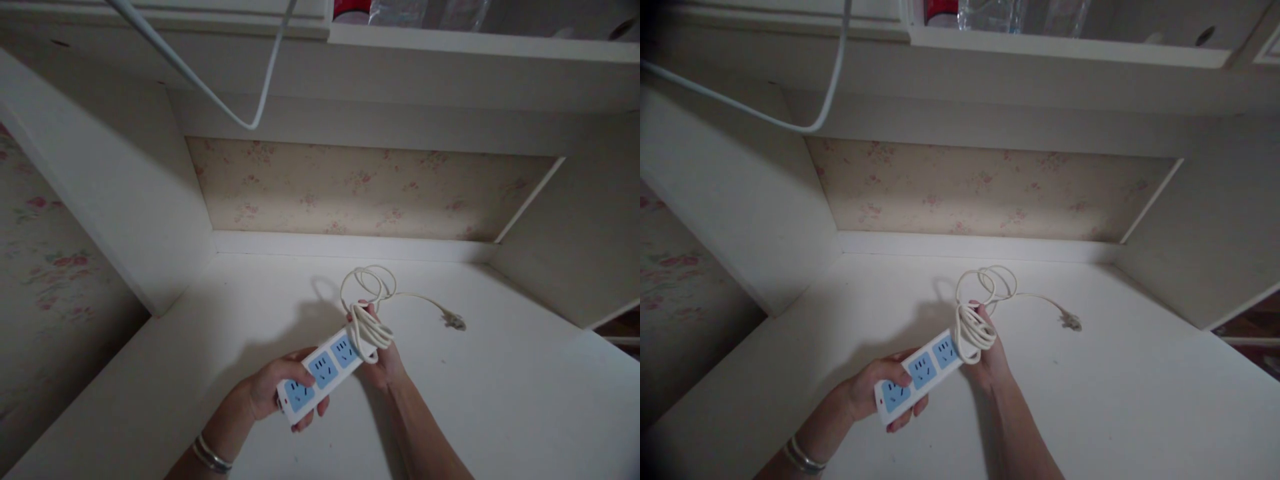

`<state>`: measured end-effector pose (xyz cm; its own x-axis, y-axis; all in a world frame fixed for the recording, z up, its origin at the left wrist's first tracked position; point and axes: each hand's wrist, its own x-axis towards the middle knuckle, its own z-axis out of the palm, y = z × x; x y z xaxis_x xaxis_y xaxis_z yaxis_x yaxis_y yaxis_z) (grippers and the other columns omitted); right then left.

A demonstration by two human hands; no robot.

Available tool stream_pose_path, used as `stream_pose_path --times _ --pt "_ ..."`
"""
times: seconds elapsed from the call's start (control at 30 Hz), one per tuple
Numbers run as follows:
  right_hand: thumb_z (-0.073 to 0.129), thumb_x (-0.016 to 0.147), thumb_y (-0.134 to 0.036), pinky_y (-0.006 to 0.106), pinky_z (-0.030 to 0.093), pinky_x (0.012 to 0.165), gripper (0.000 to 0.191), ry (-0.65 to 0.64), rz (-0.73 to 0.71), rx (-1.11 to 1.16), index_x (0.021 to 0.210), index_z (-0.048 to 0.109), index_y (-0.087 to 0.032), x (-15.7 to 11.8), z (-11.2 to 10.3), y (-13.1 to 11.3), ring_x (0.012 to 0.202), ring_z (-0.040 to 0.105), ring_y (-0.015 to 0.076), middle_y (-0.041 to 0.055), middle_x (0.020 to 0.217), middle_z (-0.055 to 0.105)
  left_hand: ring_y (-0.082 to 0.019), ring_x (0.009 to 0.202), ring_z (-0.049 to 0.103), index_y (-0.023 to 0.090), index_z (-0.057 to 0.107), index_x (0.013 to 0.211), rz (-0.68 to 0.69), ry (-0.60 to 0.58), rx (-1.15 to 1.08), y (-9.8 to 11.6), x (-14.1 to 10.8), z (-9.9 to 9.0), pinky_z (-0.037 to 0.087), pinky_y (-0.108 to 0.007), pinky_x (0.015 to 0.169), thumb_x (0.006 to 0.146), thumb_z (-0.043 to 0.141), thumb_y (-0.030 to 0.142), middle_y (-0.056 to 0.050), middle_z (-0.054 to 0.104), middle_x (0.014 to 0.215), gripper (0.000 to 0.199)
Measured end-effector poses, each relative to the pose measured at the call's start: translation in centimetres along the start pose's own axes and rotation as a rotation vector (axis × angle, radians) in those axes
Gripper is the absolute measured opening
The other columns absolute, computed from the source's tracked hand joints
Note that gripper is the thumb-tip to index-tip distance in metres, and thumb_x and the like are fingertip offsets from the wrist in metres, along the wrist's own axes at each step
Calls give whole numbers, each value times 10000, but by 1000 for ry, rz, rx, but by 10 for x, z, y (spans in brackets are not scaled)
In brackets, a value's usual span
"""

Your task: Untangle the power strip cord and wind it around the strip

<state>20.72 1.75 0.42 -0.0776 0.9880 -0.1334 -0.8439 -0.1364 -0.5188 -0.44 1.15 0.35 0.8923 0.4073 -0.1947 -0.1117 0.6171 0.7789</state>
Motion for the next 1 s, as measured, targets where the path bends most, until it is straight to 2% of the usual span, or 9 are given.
stream_pose_path --times 0.2,0.33,0.5,0.63,0.73,0.8,0.87,1.0 --pt "642 814 -395 268 498 553 125 -81 -15 50 877 633 -287 -2 -10 -14 666 636 161 -21 762 660 -138 433 570 165 499 1161 -77 29 66 3 -1 2 438 -221 381 710 540 219 -83 677 739 456" --pt "680 796 -317 274 533 662 89 -1 -150 45 858 638 -268 -1 -11 -16 716 633 128 -47 793 658 -135 429 557 160 517 1114 -71 101 82 3 0 1 415 -216 374 723 527 241 -79 669 731 398" --pt "719 764 -376 243 523 703 186 132 -302 -79 901 657 -267 5 -13 -15 775 611 90 -70 944 665 -138 441 551 146 535 1068 59 226 35 3 2 -1 388 -224 384 753 522 267 -78 649 728 337" --pt "698 767 -441 229 513 722 200 194 -407 -124 895 664 -291 12 -17 -15 872 594 91 -75 1034 649 -138 438 546 131 547 1022 209 388 -106 5 4 -3 363 -230 394 774 510 293 -80 639 731 298" --pt "683 780 -440 230 521 750 200 258 -437 -148 922 658 -301 17 -21 -12 1022 569 109 -64 1143 616 -128 436 536 116 557 984 314 470 -208 8 4 -2 345 -225 396 785 510 315 -89 637 745 285" --pt "681 783 -429 223 531 739 201 297 -440 -161 940 650 -308 19 -25 -10 1065 559 112 -64 1194 596 -122 437 528 115 559 973 372 476 -256 10 2 -1 336 -219 395 797 504 324 -85 626 742 279" --pt "682 784 -404 213 542 694 182 334 -443 -138 934 639 -312 22 -31 -10 987 596 102 -70 1156 617 -113 439 518 124 557 960 426 447 -306 12 0 0 340 -213 400 808 494 318 -70 607 736 254" --pt "671 794 -279 178 539 553 91 414 -448 31 856 607 -264 25 -43 -18 668 629 77 -74 829 672 -78 477 488 146 540 889 606 404 -431 17 -11 -4 377 -195 434 828 491 281 -36 557 763 156"
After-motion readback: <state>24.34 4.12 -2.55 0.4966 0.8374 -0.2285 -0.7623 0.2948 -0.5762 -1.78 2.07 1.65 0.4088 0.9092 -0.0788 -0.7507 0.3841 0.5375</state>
